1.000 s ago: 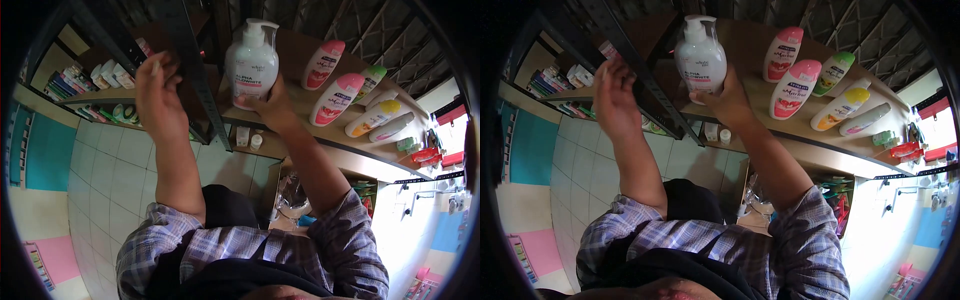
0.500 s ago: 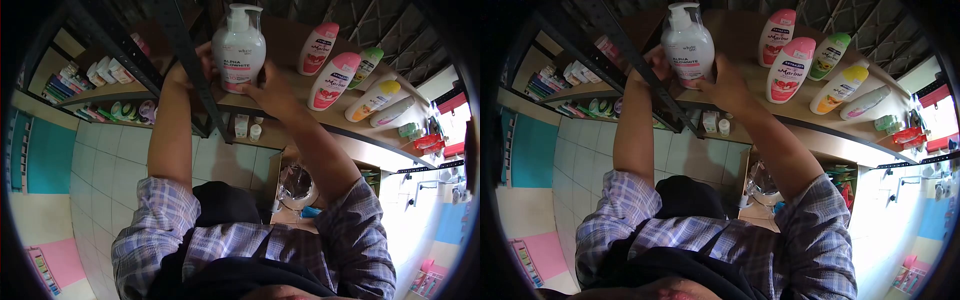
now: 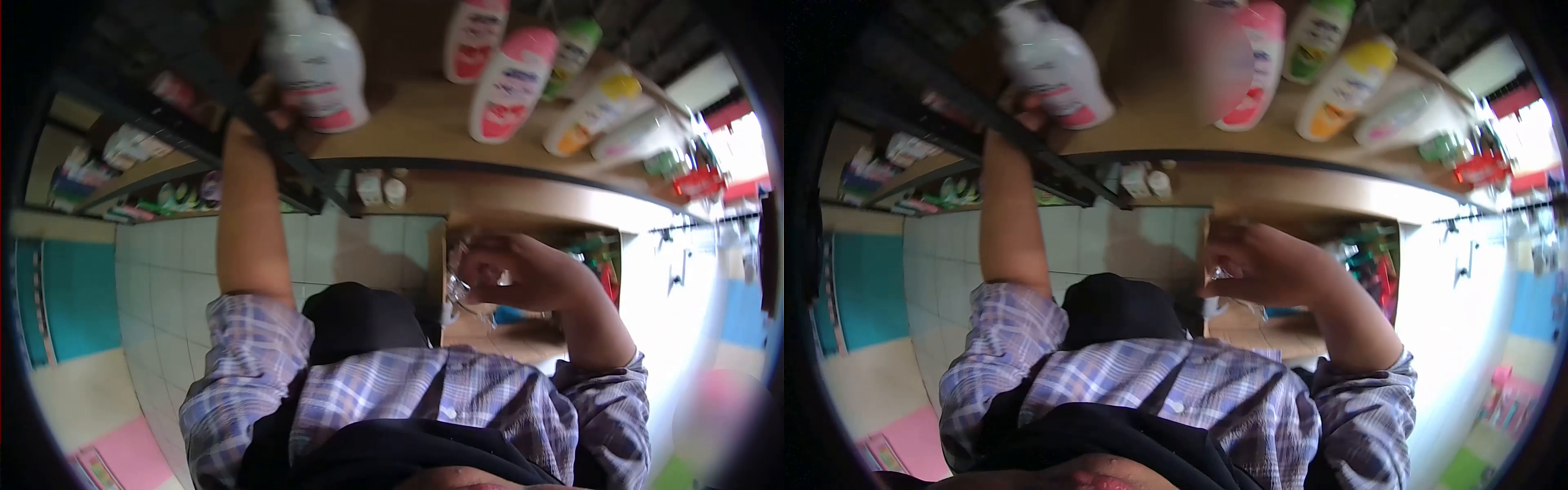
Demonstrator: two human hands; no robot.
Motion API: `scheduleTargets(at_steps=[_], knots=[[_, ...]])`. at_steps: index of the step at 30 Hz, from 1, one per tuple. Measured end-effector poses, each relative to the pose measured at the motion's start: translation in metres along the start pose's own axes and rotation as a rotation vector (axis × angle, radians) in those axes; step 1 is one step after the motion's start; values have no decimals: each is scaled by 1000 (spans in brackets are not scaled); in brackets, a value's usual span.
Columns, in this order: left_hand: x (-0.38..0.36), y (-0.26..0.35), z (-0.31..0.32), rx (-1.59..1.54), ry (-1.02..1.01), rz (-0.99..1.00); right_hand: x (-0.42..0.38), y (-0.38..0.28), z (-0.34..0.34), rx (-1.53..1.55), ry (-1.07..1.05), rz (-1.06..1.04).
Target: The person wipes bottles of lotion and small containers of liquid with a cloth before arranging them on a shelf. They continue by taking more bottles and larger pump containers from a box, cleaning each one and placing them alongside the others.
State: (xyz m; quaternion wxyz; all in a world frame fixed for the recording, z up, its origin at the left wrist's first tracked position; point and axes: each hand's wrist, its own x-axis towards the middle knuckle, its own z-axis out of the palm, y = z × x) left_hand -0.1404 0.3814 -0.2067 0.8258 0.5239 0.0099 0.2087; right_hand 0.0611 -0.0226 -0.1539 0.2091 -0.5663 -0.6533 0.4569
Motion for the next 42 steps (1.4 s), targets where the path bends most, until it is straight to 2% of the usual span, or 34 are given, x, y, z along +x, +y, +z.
scheduleTargets(at_steps=[2, 4, 6, 8, 9, 10, 12, 14, 15, 16, 18, 19, 21, 22, 24, 25, 27, 28, 29, 31, 33, 34, 36, 37, 39, 40, 41, 42], knots=[[-3, -6, -34, -199, 3, -12, -69, 66, 6, 50, -52, 523], [-10, -9, -65, -360, 6, -33, -127, 97, 4, -302, 181, 1040], [-17, 5, -63, -412, -44, -24, -196, 156, 27, -676, 414, 1125], [-16, 16, -33, -372, -152, 31, -225, 187, 41, -643, 582, 940], [-15, 16, -15, -406, -194, 30, -219, 179, 42, -604, 601, 935], [-14, 15, 4, -440, -235, 28, -215, 191, 42, -586, 526, 906], [-38, 8, 31, -300, 160, 118, -186, 200, 58, -698, 435, 881], [-59, -1, 70, -134, 567, 212, -175, 237, 76, -966, 291, 665], [-70, -4, 82, -46, 775, 262, -169, 266, 89, -1039, 318, 571], [-87, -13, 87, -33, 780, 272, -170, 275, 94, -1039, 324, 555], [-123, -40, 87, 281, 854, 447, -168, 286, 104, -1258, 261, 447], [-135, -50, 92, 306, 882, 461, -171, 286, 102, -1231, 279, 450], [-154, -63, 112, 646, 976, 640, -174, 269, 95, -1129, 312, 469], [-160, -64, 122, 665, 1004, 650, -171, 256, 96, -1078, 320, 481], [-151, -69, 143, 935, 900, 920, -163, 248, 101, -1060, 346, 467], [-143, -68, 153, 991, 727, 988, -163, 243, 104, -1027, 378, 485], [-129, -67, 188, 999, 279, 766, -149, 198, 88, -889, 416, 477], [-118, -62, 206, 1035, 82, 482, -142, 180, 79, -904, 501, 342], [-100, -58, 239, 1131, -31, 308, -140, 160, 66, -769, 310, 507], [-72, -75, 267, 1146, -259, 162, -120, 81, 35, -624, 355, 409], [-68, -90, 291, 1147, -373, 130, -108, 9, 16, -624, 444, 274], [-69, -91, 297, 1164, -358, 145, -101, -23, 9, -640, 448, 254], [-67, -92, 304, 1048, -455, 4, -87, -68, 0, -602, 605, 0], [-68, -90, 303, 1045, -328, 23, -77, -74, -1, -624, 606, -5], [-74, -69, 287, 990, -247, 74, -56, -79, 0, -452, 857, -269], [-78, -62, 278, 930, -178, 93, -50, -81, 1, -452, 868, -249], [-79, -61, 271, 912, -200, 80, -43, -84, 1, -326, 946, -292], [-79, -62, 264, 794, -101, 139, -35, -83, -2, -235, 942, -327]])
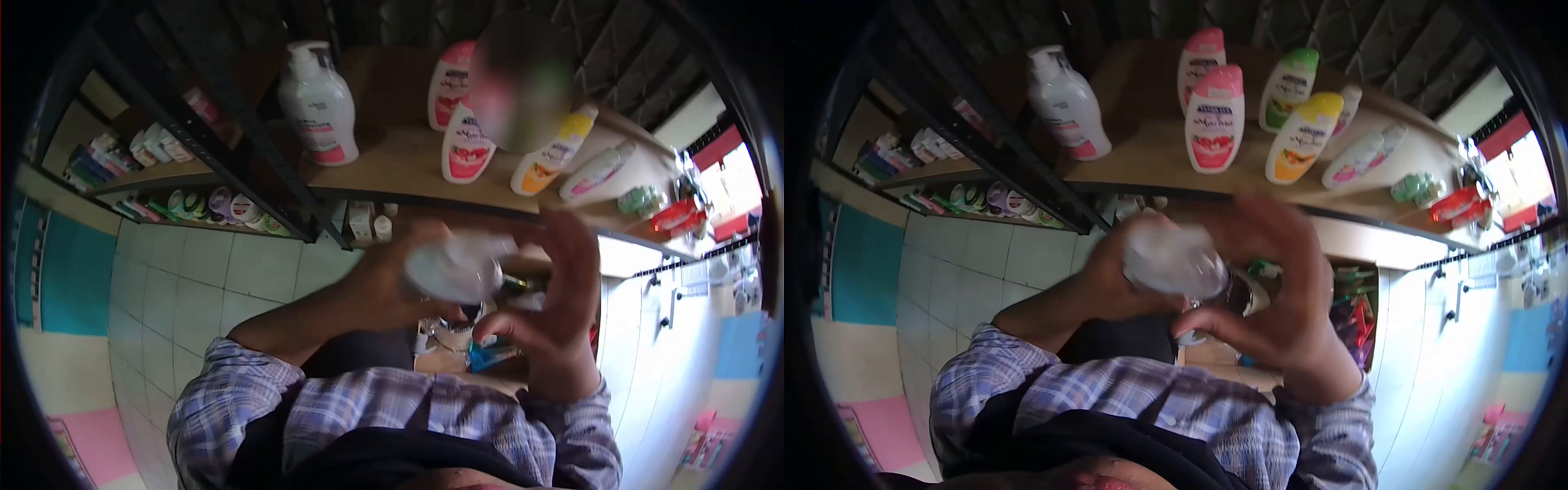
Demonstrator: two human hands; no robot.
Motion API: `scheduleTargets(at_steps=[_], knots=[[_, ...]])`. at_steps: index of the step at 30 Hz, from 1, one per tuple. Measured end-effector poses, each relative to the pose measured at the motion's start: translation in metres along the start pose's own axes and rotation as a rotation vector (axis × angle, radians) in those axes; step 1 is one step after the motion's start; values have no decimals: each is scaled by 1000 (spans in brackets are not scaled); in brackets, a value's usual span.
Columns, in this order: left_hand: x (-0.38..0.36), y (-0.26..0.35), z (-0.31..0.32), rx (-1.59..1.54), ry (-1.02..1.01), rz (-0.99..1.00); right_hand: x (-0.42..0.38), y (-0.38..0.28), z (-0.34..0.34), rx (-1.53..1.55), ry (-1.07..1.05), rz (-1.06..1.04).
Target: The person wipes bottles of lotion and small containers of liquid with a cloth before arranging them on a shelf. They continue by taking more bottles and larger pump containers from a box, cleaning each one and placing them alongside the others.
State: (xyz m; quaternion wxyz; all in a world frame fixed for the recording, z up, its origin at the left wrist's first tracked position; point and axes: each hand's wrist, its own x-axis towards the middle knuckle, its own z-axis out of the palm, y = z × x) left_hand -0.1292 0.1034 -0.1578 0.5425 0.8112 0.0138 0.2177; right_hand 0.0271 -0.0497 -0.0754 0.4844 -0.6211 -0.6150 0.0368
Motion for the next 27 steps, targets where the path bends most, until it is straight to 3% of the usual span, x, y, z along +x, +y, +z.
scheduleTargets(at_steps=[1, 4, 6, 8, 12, 13, 15, 19, 23, 26, 27], knots=[[-3, -5, -2, -111, 119, 8, 7, 4, 4, 92, 12, 10], [-5, 1, -16, -151, 267, 18, 16, 27, 23, 5, -205, -36], [-3, 4, -18, -342, 302, -29, 14, 34, 43, 96, -243, 47], [-1, 2, -26, -93, 367, 96, 17, 31, 48, 88, -229, 85], [0, -3, -73, 247, 737, 422, 31, 35, 74, 224, -13, -89], [-11, -16, -90, 335, 871, 395, 38, 40, 77, 252, 50, -117], [-25, -14, -119, 197, 1103, 279, 57, 44, 70, 384, 113, -145], [-14, -31, -147, 94, 980, 333, 88, 15, 34, 750, 53, -69], [3, -55, -154, -132, 966, 387, 106, -26, 5, 628, -53, 270], [18, -57, -167, -319, 921, 391, 114, -18, 7, 585, -134, 335], [22, -53, -171, -401, 900, 298, 112, -9, 21, 423, -71, 324]])
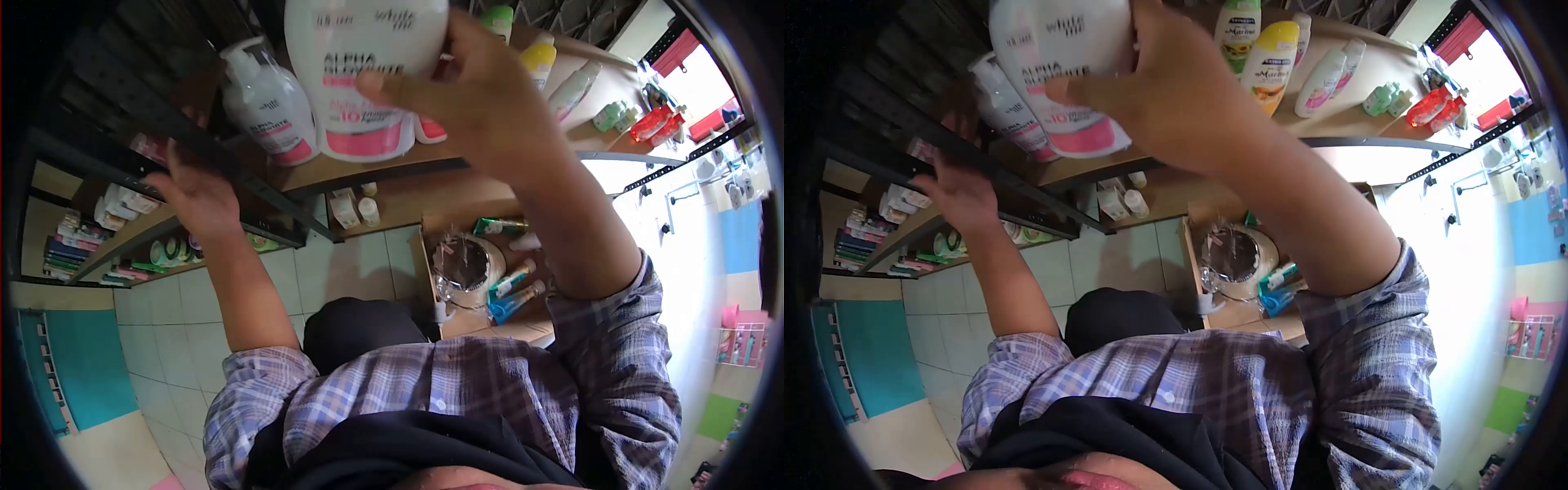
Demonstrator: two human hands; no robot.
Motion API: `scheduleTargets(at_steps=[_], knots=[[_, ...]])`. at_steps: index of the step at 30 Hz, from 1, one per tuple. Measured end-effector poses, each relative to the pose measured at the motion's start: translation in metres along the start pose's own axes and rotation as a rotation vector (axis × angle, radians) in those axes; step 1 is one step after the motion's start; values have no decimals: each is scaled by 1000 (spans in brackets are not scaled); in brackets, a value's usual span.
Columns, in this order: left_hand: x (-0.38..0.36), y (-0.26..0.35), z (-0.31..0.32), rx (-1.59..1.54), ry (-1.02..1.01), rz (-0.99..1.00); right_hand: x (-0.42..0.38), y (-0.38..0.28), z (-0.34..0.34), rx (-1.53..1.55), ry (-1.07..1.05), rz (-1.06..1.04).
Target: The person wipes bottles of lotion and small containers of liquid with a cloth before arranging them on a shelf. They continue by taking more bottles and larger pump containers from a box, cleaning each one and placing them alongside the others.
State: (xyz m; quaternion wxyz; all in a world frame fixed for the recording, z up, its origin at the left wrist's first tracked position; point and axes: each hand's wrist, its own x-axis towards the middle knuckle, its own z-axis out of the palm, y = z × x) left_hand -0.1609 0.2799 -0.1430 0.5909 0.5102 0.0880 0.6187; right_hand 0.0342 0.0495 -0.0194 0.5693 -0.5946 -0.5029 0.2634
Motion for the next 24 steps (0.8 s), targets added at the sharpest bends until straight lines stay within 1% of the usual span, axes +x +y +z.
scheduleTargets(at_steps=[1, 2, 3, 4, 5, 7, 8, 9, 11, 13, 14, 15, 16, 17, 18, 20, 22, 23, 24], knots=[[4, 3, 0, -28, 11, -119, 4, 16, 9, -147, 83, -18], [10, 3, -1, -27, 11, -101, 10, 34, 15, -121, 84, -141], [16, 0, -3, 40, -72, -183, 13, 40, 23, -118, 79, -153], [22, -4, -4, 108, -152, -266, 16, 44, 30, -141, 118, -135], [26, -9, -5, 112, -147, -255, 19, 48, 37, -162, 156, -117], [34, -23, -8, -83, -188, -423, 25, 57, 47, -181, 150, -113], [40, -35, -18, -77, -183, -414, 27, 60, 52, -173, 192, -131], [48, -50, -33, -182, -211, -532, 28, 63, 57, -166, 234, -146], [51, -59, -39, -290, -229, -641, 34, 73, 61, -149, 252, -167], [45, -64, -26, -339, -78, -645, 37, 77, 66, -137, 275, -182], [46, -65, -28, -341, -74, -642, 39, 79, 68, -138, 320, -196], [47, -72, -35, -273, -166, -631, 40, 80, 71, -139, 367, -211], [50, -79, -44, -205, -256, -619, 43, 86, 73, -139, 363, -213], [55, -85, -52, -205, -254, -615, 51, 94, 75, -97, 380, -243], [63, -92, -64, -249, -277, -667, 58, 102, 77, -54, 397, -271], [70, -101, -82, -296, -298, -714, 69, 112, 81, -85, 417, -243], [70, -106, -89, -205, -346, -619, 79, 122, 86, -118, 438, -210], [69, -108, -92, -176, -360, -586, 84, 128, 90, -10, 394, -195], [67, -110, -91, -230, -355, -589, 89, 133, 94, 96, 350, -180]])
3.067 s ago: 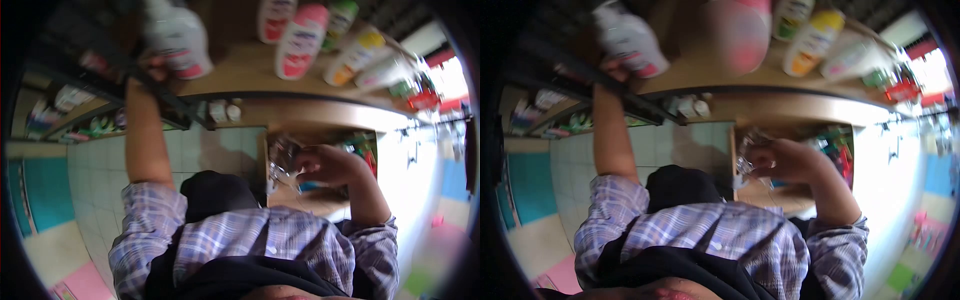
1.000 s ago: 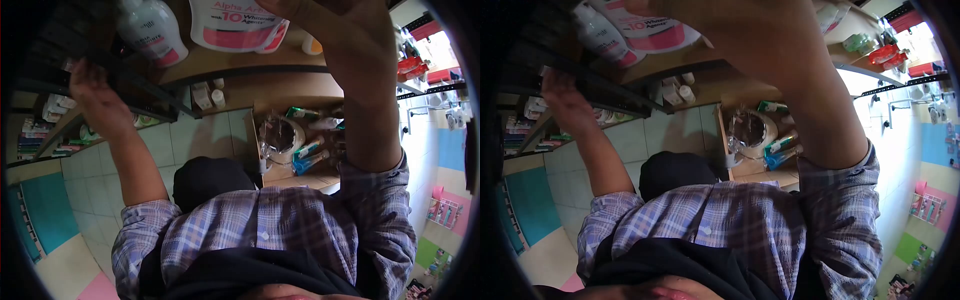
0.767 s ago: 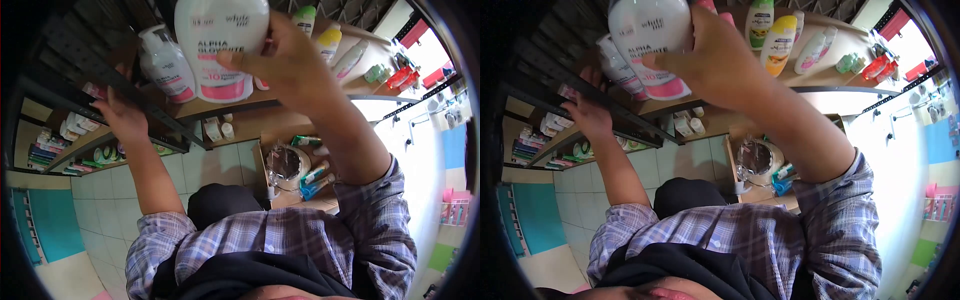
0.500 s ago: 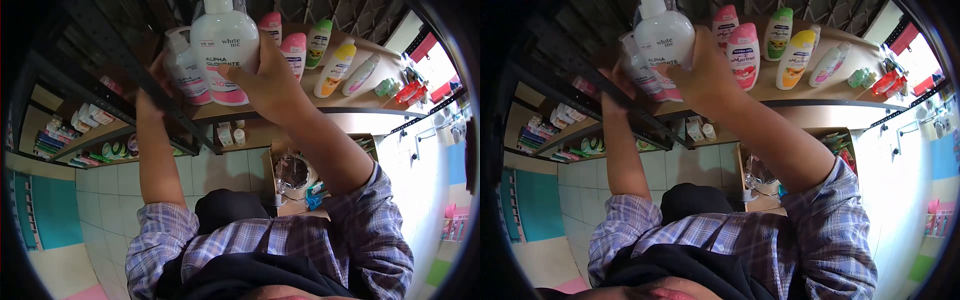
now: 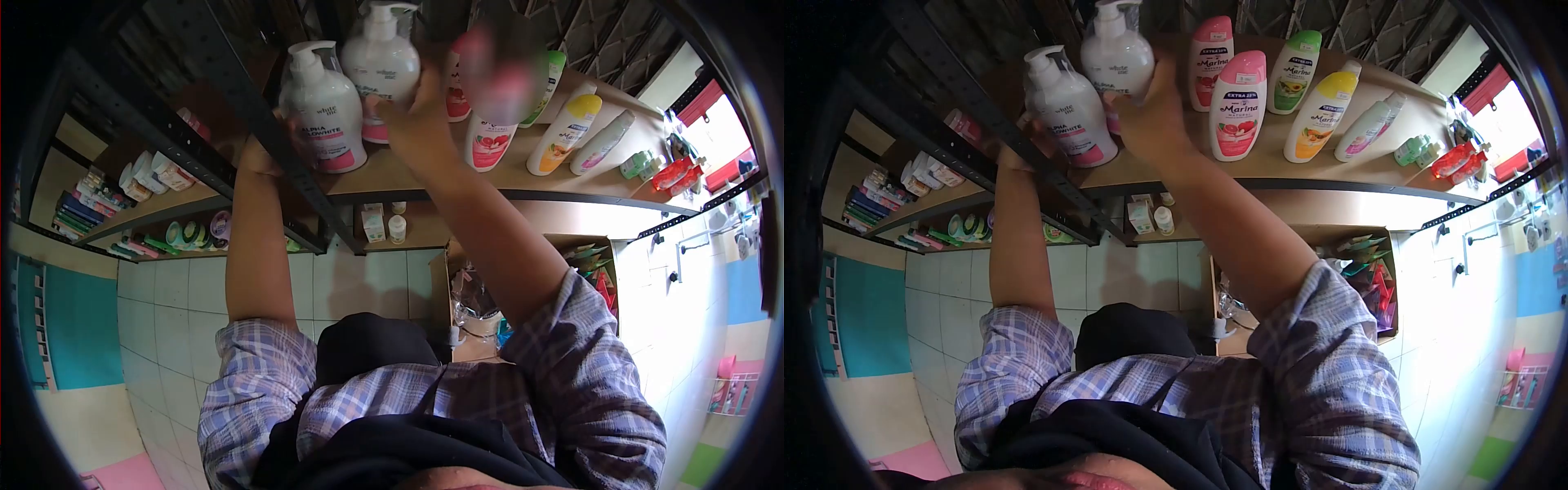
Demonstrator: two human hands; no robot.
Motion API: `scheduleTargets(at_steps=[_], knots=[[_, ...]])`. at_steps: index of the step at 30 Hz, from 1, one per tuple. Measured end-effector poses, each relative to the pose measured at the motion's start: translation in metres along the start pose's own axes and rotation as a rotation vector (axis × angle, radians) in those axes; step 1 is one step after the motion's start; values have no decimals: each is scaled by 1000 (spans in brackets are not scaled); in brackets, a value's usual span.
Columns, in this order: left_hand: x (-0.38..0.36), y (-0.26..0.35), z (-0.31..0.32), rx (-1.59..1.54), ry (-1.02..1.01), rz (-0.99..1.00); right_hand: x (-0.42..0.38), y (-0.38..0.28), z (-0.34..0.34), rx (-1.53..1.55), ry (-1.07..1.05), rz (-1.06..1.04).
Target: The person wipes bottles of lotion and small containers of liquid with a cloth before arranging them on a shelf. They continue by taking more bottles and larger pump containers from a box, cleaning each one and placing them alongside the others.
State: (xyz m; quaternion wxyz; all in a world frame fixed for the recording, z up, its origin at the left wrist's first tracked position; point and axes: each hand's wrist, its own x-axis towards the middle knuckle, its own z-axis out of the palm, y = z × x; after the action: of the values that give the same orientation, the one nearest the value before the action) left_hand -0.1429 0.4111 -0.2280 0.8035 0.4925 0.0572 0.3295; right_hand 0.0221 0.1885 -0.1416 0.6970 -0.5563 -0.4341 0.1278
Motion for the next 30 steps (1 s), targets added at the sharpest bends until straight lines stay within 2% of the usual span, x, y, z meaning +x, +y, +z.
scheduleTargets(at_steps=[2, 5, 8, 10, 12, 14, 16, 19, 23, 26, 28, 30], knots=[[0, -5, -13, -52, -8, 7, 10, 14, 11, 0, 10, 39], [-1, -6, -38, -197, -235, -71, 22, 29, 16, -28, -28, 50], [-21, 2, 1, -184, -316, -217, 30, 38, 13, -109, -94, 12], [-28, -8, 6, 199, -45, -12, 30, 34, 10, -154, -118, 8], [-33, -3, 3, 150, -98, -73, 30, 31, 4, -236, -174, 128], [-32, -2, 3, 103, -162, -124, 32, 43, 6, -271, -207, 124], [-32, -6, 7, 181, 4, -78, 35, 40, 7, -309, -240, 114], [-32, -4, 15, 108, 12, -144, 36, 36, 9, -272, -288, 191], [-32, -6, 33, 182, 47, -63, 40, 36, 11, -378, -338, 105], [-33, 3, 46, 66, 64, -152, 41, 35, 11, -364, -350, 125], [-34, 4, 48, 215, 19, -139, 43, 36, 11, -353, -354, 138], [-33, 3, 48, 194, 8, -140, 45, 35, 12, -349, -363, 148]])
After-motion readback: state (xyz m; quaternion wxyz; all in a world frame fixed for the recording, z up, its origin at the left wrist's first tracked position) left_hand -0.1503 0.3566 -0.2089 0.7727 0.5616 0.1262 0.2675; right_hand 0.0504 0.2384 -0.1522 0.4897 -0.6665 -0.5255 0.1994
